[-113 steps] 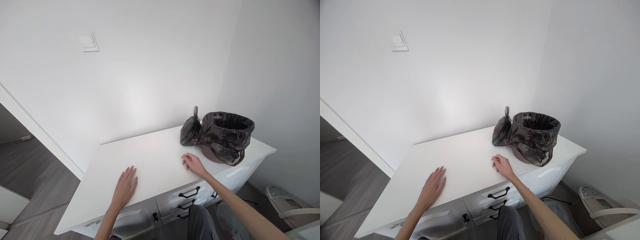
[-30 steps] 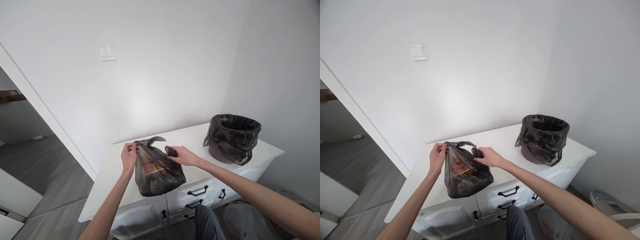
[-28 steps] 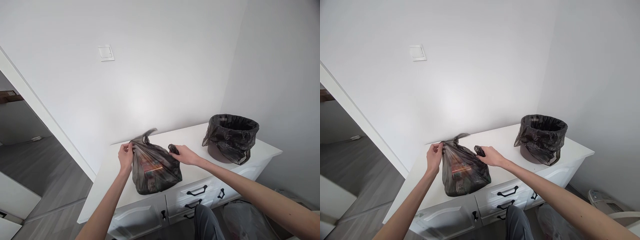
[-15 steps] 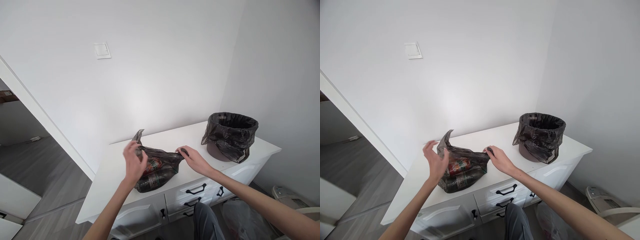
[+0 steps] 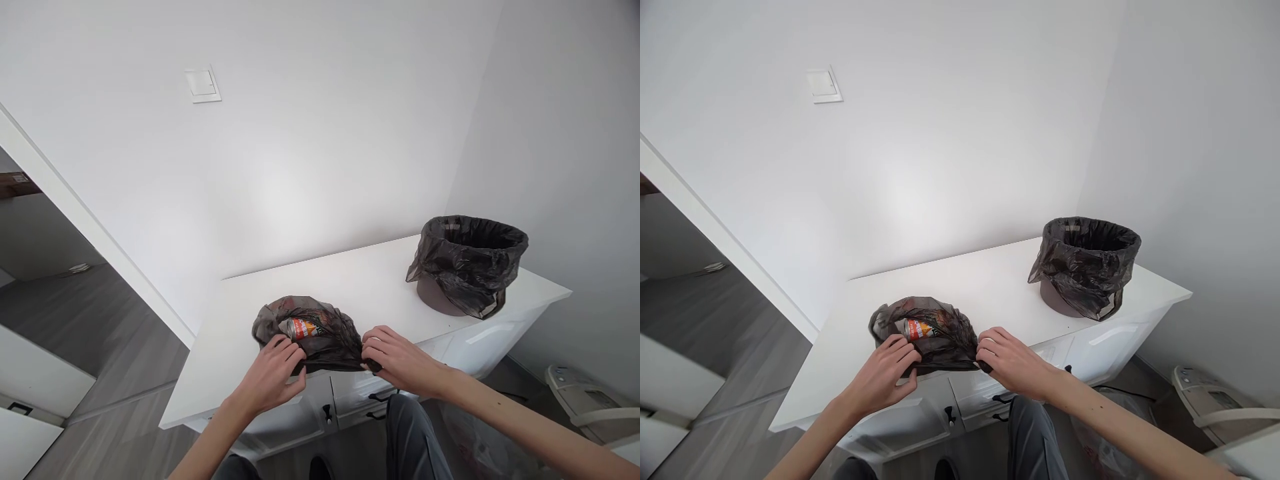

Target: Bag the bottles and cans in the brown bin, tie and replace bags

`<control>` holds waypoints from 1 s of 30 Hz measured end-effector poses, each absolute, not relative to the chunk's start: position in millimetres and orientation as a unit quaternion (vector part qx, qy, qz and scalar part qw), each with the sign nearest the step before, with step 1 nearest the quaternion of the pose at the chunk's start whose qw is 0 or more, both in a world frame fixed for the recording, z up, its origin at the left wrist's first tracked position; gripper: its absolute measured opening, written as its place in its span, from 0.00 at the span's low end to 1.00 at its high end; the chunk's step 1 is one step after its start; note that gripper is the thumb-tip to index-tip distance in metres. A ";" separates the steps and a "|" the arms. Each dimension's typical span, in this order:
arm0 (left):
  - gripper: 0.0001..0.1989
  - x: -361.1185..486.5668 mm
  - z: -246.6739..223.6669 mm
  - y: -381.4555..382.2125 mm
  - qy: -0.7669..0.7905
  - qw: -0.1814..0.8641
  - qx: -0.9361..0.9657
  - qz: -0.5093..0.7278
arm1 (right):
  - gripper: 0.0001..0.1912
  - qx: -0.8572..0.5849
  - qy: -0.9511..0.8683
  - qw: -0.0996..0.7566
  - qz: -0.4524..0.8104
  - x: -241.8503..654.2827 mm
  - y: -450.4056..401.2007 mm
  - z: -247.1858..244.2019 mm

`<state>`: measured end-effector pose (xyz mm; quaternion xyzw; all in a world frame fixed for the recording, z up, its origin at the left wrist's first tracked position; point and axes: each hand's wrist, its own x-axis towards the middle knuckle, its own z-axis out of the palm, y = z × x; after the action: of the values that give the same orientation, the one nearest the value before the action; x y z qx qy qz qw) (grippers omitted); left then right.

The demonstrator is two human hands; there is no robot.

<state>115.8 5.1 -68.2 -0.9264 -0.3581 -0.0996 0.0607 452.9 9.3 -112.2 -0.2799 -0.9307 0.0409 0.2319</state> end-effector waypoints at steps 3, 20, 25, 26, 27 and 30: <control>0.12 107.2 -69.4 0.5 -0.428 0.029 -0.897 -0.109 | 0.12 -0.283 -0.925 0.245 0.069 437.3 10.7 -119.2; 0.18 184.3 -61.6 88.0 -0.538 0.022 -0.843 -0.009 | 0.17 -0.440 -0.788 0.423 0.082 400.6 63.6 -183.9; 0.20 191.7 -81.0 110.4 -0.566 -0.005 -0.825 0.008 | 0.18 -0.476 -0.738 0.428 0.213 404.1 79.4 -195.4; 0.21 189.7 -81.2 112.0 -0.568 -0.010 -0.823 0.001 | 0.18 -0.480 -0.733 0.426 0.224 404.2 80.6 -195.3; 0.22 186.2 -79.7 112.2 -0.570 -0.013 -0.821 -0.009 | 0.18 -0.484 -0.730 0.424 0.229 404.0 81.1 -194.7; 0.27 165.3 -66.9 103.3 -0.567 -0.042 -0.821 -0.059 | 0.18 -0.493 -0.723 0.429 0.224 402.1 79.0 -191.4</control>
<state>165.3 103.3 -66.9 -0.8208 -0.5666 -0.0586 -0.0423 402.1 79.0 -191.4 -0.4931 -0.7230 0.2236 0.4291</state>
